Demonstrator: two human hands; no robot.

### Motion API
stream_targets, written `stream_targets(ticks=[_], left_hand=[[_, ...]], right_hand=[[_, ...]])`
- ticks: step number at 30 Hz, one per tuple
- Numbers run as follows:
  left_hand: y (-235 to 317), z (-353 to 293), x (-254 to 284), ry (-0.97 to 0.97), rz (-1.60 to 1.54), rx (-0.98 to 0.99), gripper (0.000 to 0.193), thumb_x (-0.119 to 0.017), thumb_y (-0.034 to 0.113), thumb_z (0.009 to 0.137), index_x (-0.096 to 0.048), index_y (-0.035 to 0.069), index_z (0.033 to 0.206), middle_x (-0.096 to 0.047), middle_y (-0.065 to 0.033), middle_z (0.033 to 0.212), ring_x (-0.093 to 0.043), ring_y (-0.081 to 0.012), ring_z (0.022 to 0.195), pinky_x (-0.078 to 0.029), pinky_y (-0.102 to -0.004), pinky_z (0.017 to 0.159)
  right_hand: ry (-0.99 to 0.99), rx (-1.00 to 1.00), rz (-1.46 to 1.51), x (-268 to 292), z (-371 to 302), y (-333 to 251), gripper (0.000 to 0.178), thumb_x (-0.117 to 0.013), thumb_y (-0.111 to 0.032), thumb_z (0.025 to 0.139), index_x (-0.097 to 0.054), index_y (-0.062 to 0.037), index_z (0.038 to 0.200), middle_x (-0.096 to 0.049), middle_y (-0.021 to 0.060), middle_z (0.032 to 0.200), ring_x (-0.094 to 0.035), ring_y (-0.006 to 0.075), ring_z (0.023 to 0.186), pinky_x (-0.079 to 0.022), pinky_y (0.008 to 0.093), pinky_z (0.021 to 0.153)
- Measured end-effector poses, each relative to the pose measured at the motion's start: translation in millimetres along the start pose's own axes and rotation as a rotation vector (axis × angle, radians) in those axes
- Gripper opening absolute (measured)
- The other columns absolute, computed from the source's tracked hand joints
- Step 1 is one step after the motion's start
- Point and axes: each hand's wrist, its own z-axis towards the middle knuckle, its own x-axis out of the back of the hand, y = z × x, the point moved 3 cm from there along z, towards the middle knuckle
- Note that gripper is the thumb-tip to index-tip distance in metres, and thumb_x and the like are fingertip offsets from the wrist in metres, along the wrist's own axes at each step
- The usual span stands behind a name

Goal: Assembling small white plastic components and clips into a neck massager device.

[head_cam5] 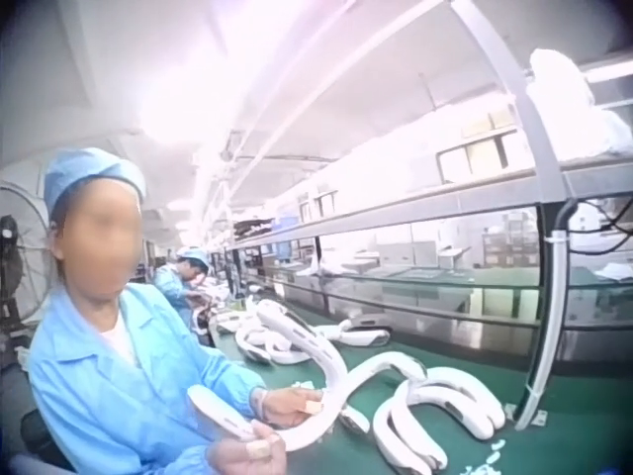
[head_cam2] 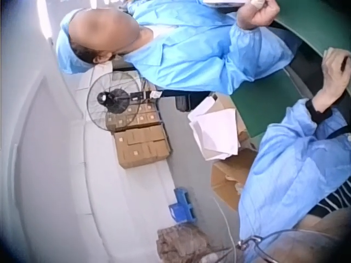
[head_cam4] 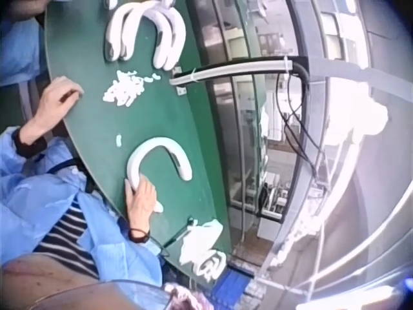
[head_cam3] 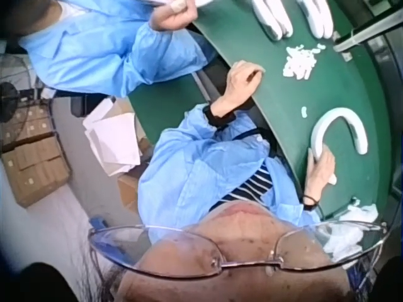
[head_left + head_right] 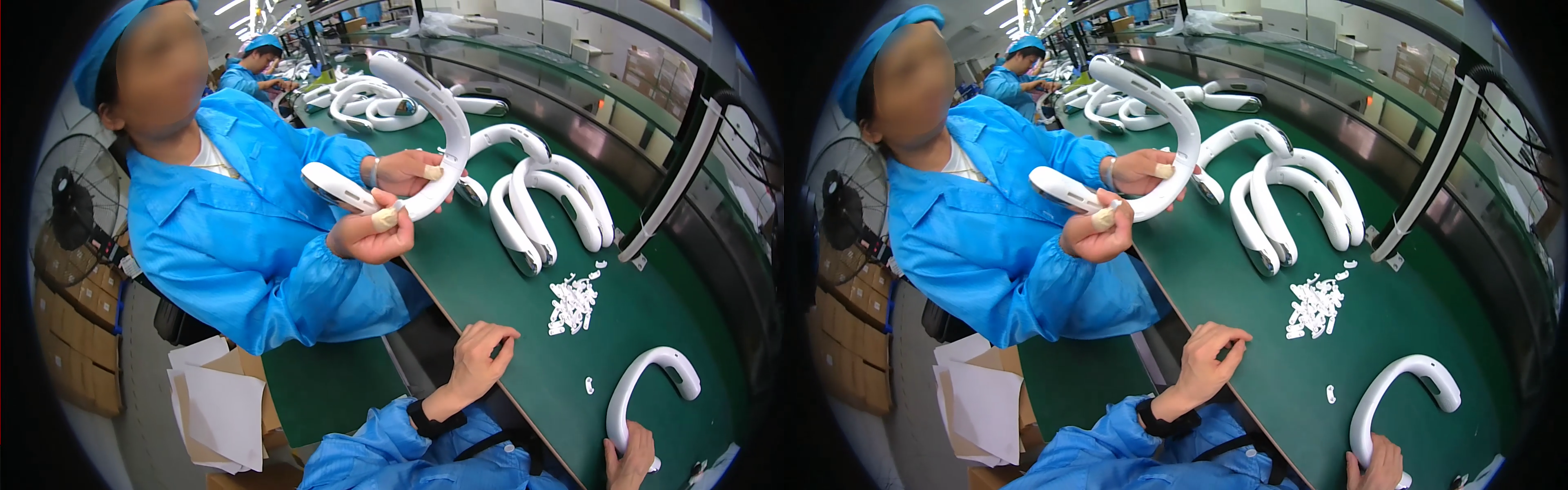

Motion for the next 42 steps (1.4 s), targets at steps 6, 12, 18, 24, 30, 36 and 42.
stream_targets(ticks=[6, 12, 18, 24, 30, 36, 42], left_hand=[[-1.2, -3.6, 0.8, -0.011, -0.016, 0.037, 0.008, -0.066, 0.003, 0.078, -0.067, 0.006, 0.086, -0.064, -0.0041, 0.076, -0.058, -0.0186, 0.070, -0.045, -0.0305, 0.064], [-1.8, -4.3, 0.1, 0.009, -0.013, 0.018, 0.007, -0.066, 0.003, 0.078, -0.067, 0.005, 0.085, -0.064, -0.0042, 0.077, -0.058, -0.0192, 0.071, -0.045, -0.0308, 0.063], [0.3, -8.8, 1.5, 0.022, -0.016, -0.015, 0.007, -0.063, 0.002, 0.078, -0.064, 0.004, 0.084, -0.064, -0.0059, 0.076, -0.058, -0.0233, 0.072, -0.043, -0.0341, 0.068], [3.8, -0.4, -3.6, -0.010, 0.016, -0.039, 0.009, -0.065, 0.001, 0.076, -0.066, 0.004, 0.084, -0.062, -0.0089, 0.076, -0.059, -0.0249, 0.072, -0.045, -0.0339, 0.066], [-7.8, -5.5, 0.5, -0.065, -0.007, 0.082, 0.011, -0.064, 0.001, 0.077, -0.067, 0.005, 0.087, -0.063, -0.0071, 0.077, -0.058, -0.0218, 0.072, -0.045, -0.0335, 0.069], [5.9, 31.0, -16.2, -0.751, 0.249, -0.608, 0.009, -0.056, 0.007, 0.084, -0.064, 0.007, 0.079, -0.057, -0.0043, 0.084, -0.055, -0.0157, 0.092, -0.046, -0.0241, 0.075], [45.0, 53.3, -61.7, -0.952, 0.637, -1.393, 0.009, -0.058, 0.016, 0.068, -0.058, 0.013, 0.060, -0.052, 0.0004, 0.075, -0.050, -0.0172, 0.084, -0.044, -0.0233, 0.073]], right_hand=[[0.020, 0.028, 0.011, 2.2, 1.9, -2.6, 0.034, -0.068, -0.014, 0.083, -0.057, 0.0018, 0.110, -0.058, 0.0216, 0.094, -0.055, 0.0392, 0.086, -0.044, 0.0444, 0.077], [0.033, 0.069, -0.008, -0.6, 1.5, -1.0, 0.034, -0.068, -0.015, 0.083, -0.057, 0.0013, 0.111, -0.059, 0.0212, 0.094, -0.056, 0.0390, 0.085, -0.045, 0.0445, 0.076], [0.032, 0.048, -0.016, 0.6, -4.6, -2.5, 0.034, -0.068, -0.015, 0.084, -0.057, 0.0022, 0.111, -0.059, 0.0223, 0.097, -0.055, 0.0407, 0.088, -0.045, 0.0444, 0.078], [-0.007, 0.109, 0.069, 2.5, -2.0, 8.0, 0.037, -0.071, -0.012, 0.073, -0.059, 0.0000, 0.106, -0.061, 0.0181, 0.096, -0.059, 0.0348, 0.086, -0.047, 0.0402, 0.074], [-0.105, 0.298, 0.073, 38.2, 81.9, -5.8, 0.035, -0.069, -0.015, 0.077, -0.059, -0.0024, 0.108, -0.061, 0.0163, 0.099, -0.059, 0.0344, 0.089, -0.048, 0.0420, 0.076], [-0.082, 0.571, 0.172, -15.1, 201.2, -5.7, 0.015, -0.061, -0.009, 0.083, -0.058, -0.0010, 0.095, -0.061, 0.0161, 0.087, -0.060, 0.0354, 0.084, -0.049, 0.0433, 0.074], [-0.123, 0.591, 0.197, -67.9, 255.5, -13.8, 0.013, -0.061, -0.008, 0.083, -0.056, -0.0012, 0.093, -0.060, 0.0156, 0.084, -0.060, 0.0354, 0.081, -0.048, 0.0425, 0.071]])
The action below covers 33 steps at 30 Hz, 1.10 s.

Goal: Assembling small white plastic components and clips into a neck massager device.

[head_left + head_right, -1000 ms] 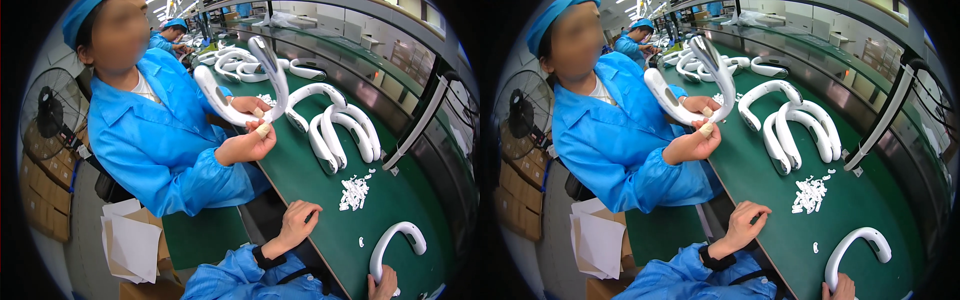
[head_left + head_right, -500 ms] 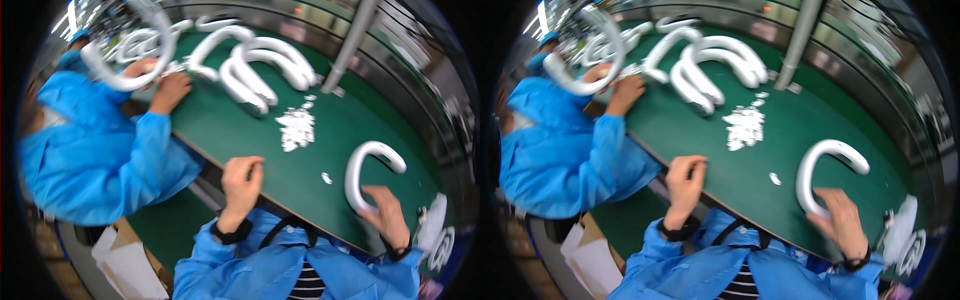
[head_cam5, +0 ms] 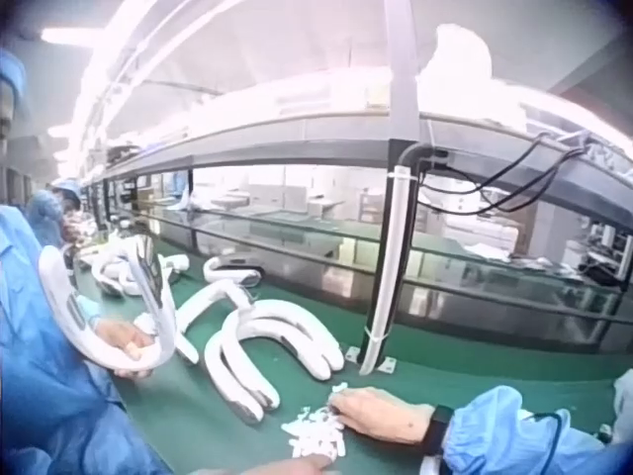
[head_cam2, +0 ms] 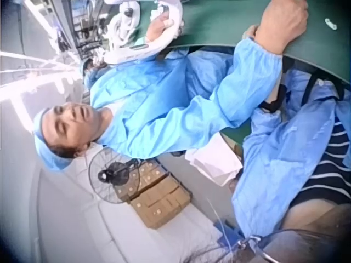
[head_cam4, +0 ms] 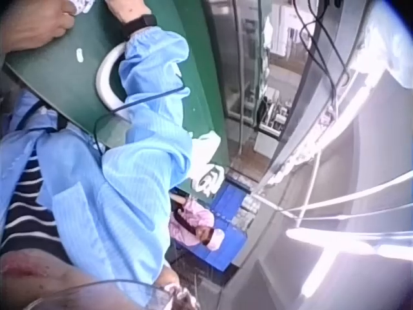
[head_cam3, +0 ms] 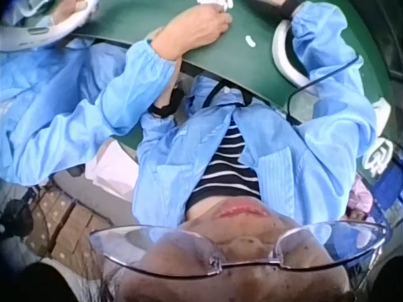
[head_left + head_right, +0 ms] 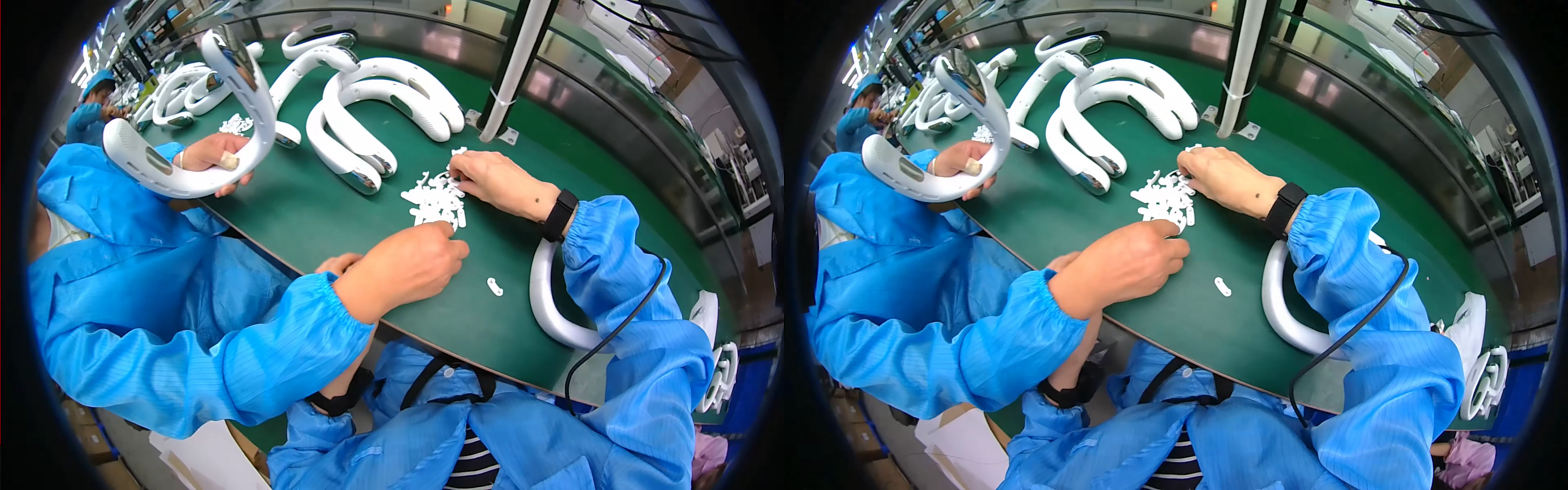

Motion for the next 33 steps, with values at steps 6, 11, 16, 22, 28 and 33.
stream_targets(ticks=[6, 11, 16, 22, 28, 33], left_hand=[[6.6, 4.9, -16.1, 0.227, -0.098, 0.109, 0.011, -0.057, 0.016, 0.069, -0.059, 0.013, 0.059, -0.052, -0.0008, 0.075, -0.052, -0.0176, 0.080, -0.044, -0.0264, 0.071], [5.0, 10.5, -26.1, 0.322, -0.151, 0.241, 0.010, -0.058, 0.016, 0.069, -0.061, 0.013, 0.061, -0.052, -0.0018, 0.076, -0.053, -0.0186, 0.074, -0.046, -0.0272, 0.067], [-4.2, 4.4, -22.6, 0.384, -0.149, 0.159, 0.012, -0.058, 0.017, 0.068, -0.066, 0.014, 0.059, -0.057, -0.0007, 0.069, -0.053, -0.0189, 0.075, -0.045, -0.0295, 0.067], [-2.9, 2.9, -15.1, 0.205, -0.077, 0.079, 0.011, -0.060, 0.016, 0.070, -0.069, 0.012, 0.065, -0.057, -0.0015, 0.076, -0.057, -0.0184, 0.071, -0.049, -0.0282, 0.063], [43.6, 3.8, -5.6, 0.147, 0.146, 0.116, 0.015, -0.059, 0.008, 0.076, -0.069, 0.000, 0.084, -0.064, -0.0138, 0.083, -0.064, -0.0216, 0.064, -0.054, -0.0314, 0.052], [65.2, -16.3, 52.7, -0.029, 0.882, -0.260, 0.012, -0.056, -0.006, 0.077, -0.066, -0.006, 0.083, -0.064, -0.0121, 0.079, -0.065, -0.0201, 0.071, -0.057, -0.0285, 0.063]], right_hand=[[-0.001, -0.003, -0.087, -8.1, -10.9, 6.6, 0.009, -0.059, -0.006, 0.081, -0.054, -0.0003, 0.087, -0.056, 0.0189, 0.082, -0.058, 0.0380, 0.079, -0.046, 0.0459, 0.069], [-0.039, -0.106, -0.116, -1.8, -17.5, -4.6, 0.011, -0.060, -0.008, 0.084, -0.053, -0.0006, 0.088, -0.056, 0.0169, 0.086, -0.057, 0.0364, 0.084, -0.047, 0.0447, 0.072], [-0.046, -0.045, -0.080, -0.5, -6.0, 0.8, 0.012, -0.061, -0.008, 0.083, -0.054, 0.0004, 0.088, -0.056, 0.0168, 0.087, -0.057, 0.0363, 0.084, -0.046, 0.0442, 0.074], [-0.037, -0.074, -0.159, 2.1, -7.3, -4.6, 0.014, -0.059, -0.008, 0.084, -0.050, 0.0019, 0.087, -0.056, 0.0178, 0.086, -0.057, 0.0356, 0.085, -0.047, 0.0436, 0.075], [0.057, -0.095, -0.184, -4.9, -15.8, -6.3, 0.012, -0.055, -0.008, 0.087, -0.050, 0.0023, 0.087, -0.055, 0.0183, 0.087, -0.056, 0.0359, 0.085, -0.046, 0.0439, 0.075], [0.193, -0.102, -0.029, 12.6, -19.9, -14.7, 0.018, -0.054, -0.015, 0.093, -0.052, 0.0029, 0.090, -0.057, 0.0178, 0.086, -0.060, 0.0315, 0.082, -0.047, 0.0394, 0.072]])
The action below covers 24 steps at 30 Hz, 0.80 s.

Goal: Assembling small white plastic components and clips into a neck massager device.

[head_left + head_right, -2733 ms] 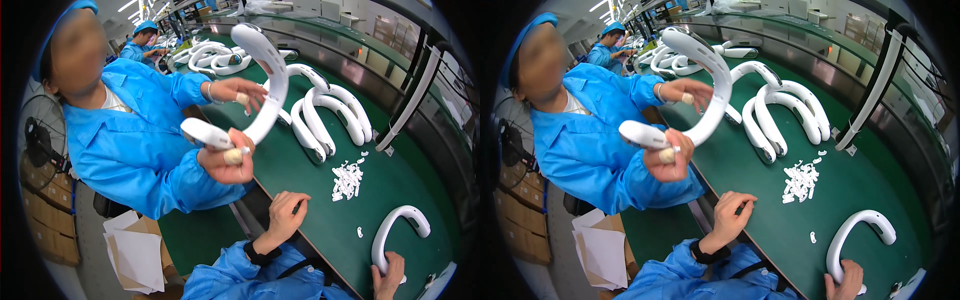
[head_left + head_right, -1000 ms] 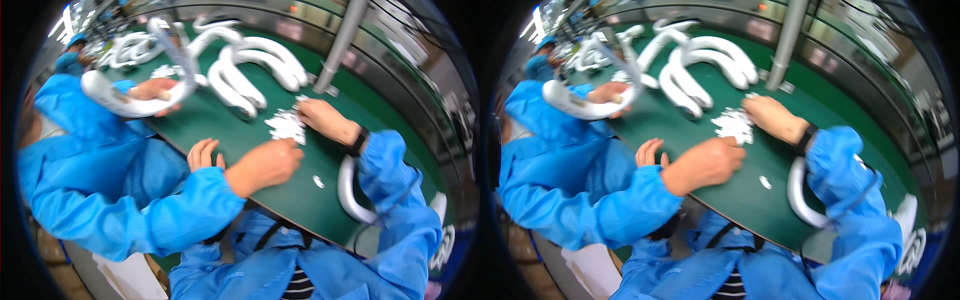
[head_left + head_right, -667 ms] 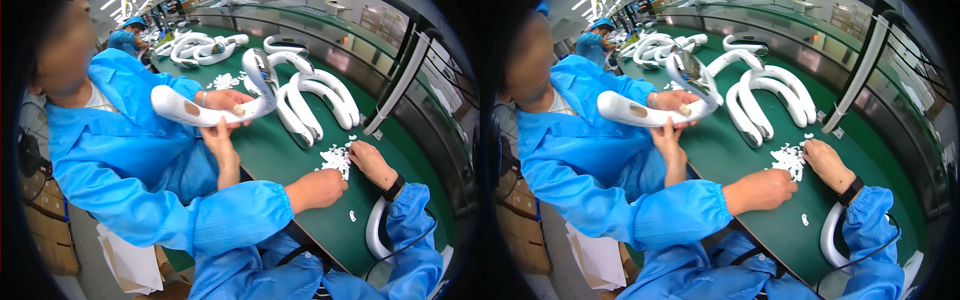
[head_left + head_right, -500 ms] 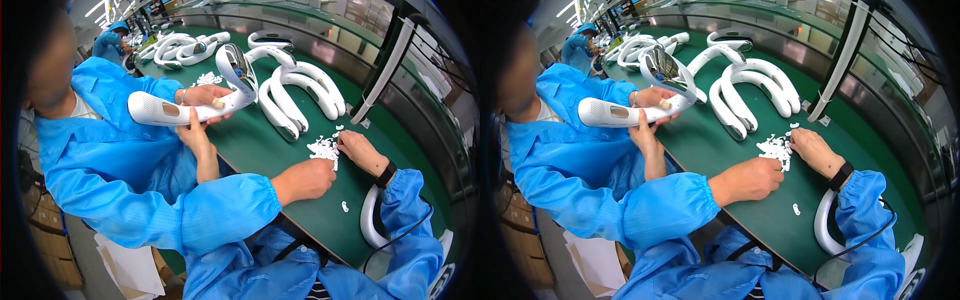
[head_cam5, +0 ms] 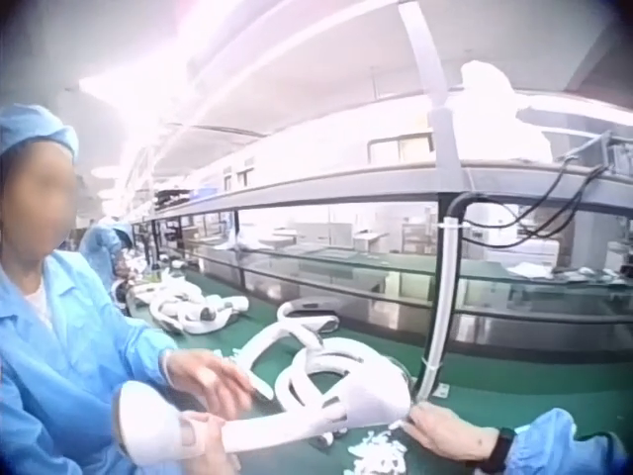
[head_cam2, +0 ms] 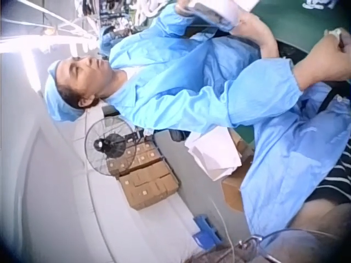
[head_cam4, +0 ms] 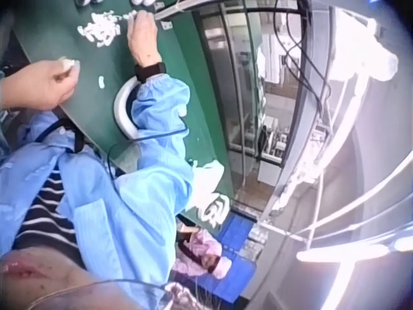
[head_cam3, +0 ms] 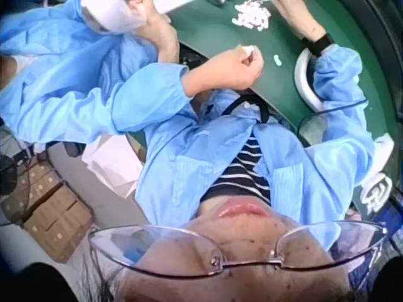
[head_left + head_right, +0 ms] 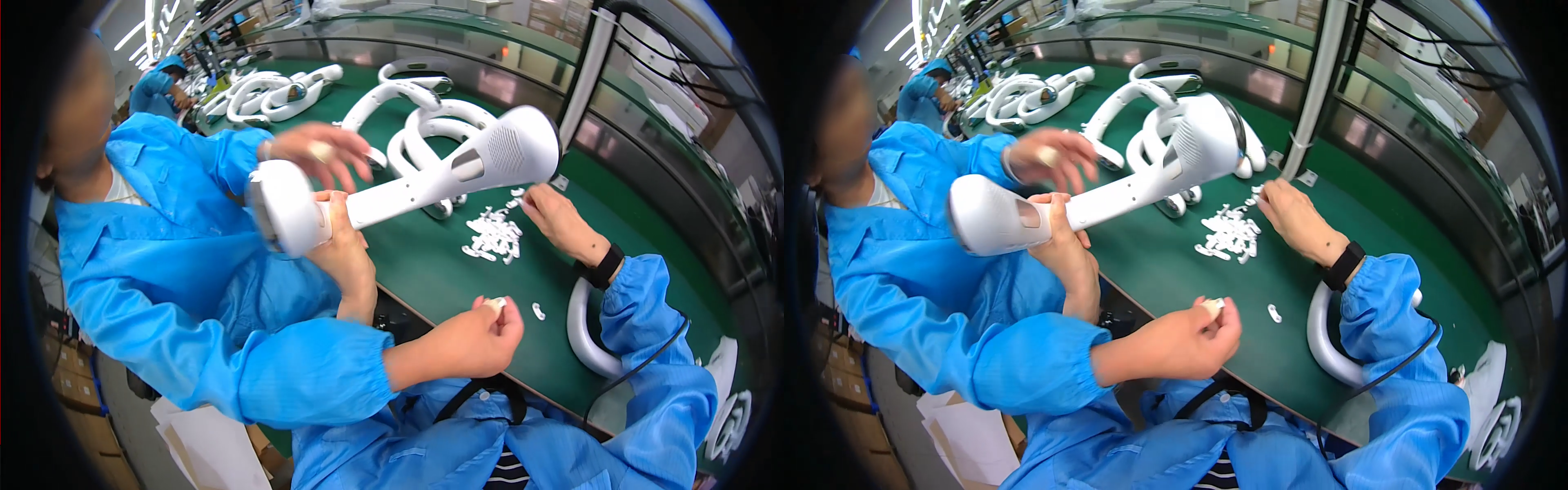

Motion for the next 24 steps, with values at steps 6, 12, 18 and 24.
stream_targets(ticks=[6, 12, 18, 24], left_hand=[[-7.6, -27.3, 25.2, 0.089, 0.364, -0.182, 0.014, -0.058, 0.003, 0.084, -0.057, -0.003, 0.097, -0.061, -0.0079, 0.079, -0.062, -0.0157, 0.071, -0.054, -0.0254, 0.062], [3.4, 42.7, -19.5, -1.388, 2.152, -1.750, 0.032, -0.046, 0.035, 0.098, -0.044, 0.003, 0.101, -0.044, -0.0086, 0.103, -0.050, -0.0125, 0.068, -0.050, -0.0316, 0.048], [8.6, 64.5, 12.8, -0.878, 2.878, -1.358, 0.099, -0.051, 0.073, 0.078, -0.022, 0.004, 0.143, -0.035, -0.0166, 0.136, -0.058, -0.0344, 0.109, -0.062, -0.0410, 0.061], [12.2, 117.2, 35.0, -0.211, 2.750, -0.310, 0.044, -0.059, 0.011, 0.092, -0.039, 0.005, 0.130, -0.062, -0.0113, 0.096, -0.065, -0.0188, 0.064, -0.049, -0.0275, 0.049]], right_hand=[[0.615, -0.386, 1.297, 60.9, -29.7, -57.3, 0.034, -0.046, -0.035, 0.100, -0.054, -0.0016, 0.102, -0.067, 0.0122, 0.101, -0.063, 0.0195, 0.092, -0.049, 0.0338, 0.080], [0.895, -0.255, 1.441, 83.3, -94.0, -55.3, 0.036, -0.037, -0.032, 0.100, -0.054, -0.0009, 0.103, -0.063, 0.0138, 0.088, -0.058, 0.0183, 0.073, -0.045, 0.0303, 0.069], [0.777, -0.185, 1.845, 75.9, -162.9, -40.9, 0.037, -0.032, -0.030, 0.099, -0.053, -0.0002, 0.097, -0.053, 0.0125, 0.072, -0.047, 0.0167, 0.059, -0.040, 0.0278, 0.056], [0.643, -0.606, 1.455, 76.6, -187.0, -83.9, 0.029, -0.041, -0.025, 0.099, -0.051, 0.0020, 0.104, -0.062, 0.0150, 0.079, -0.058, 0.0176, 0.066, -0.046, 0.0275, 0.059]])
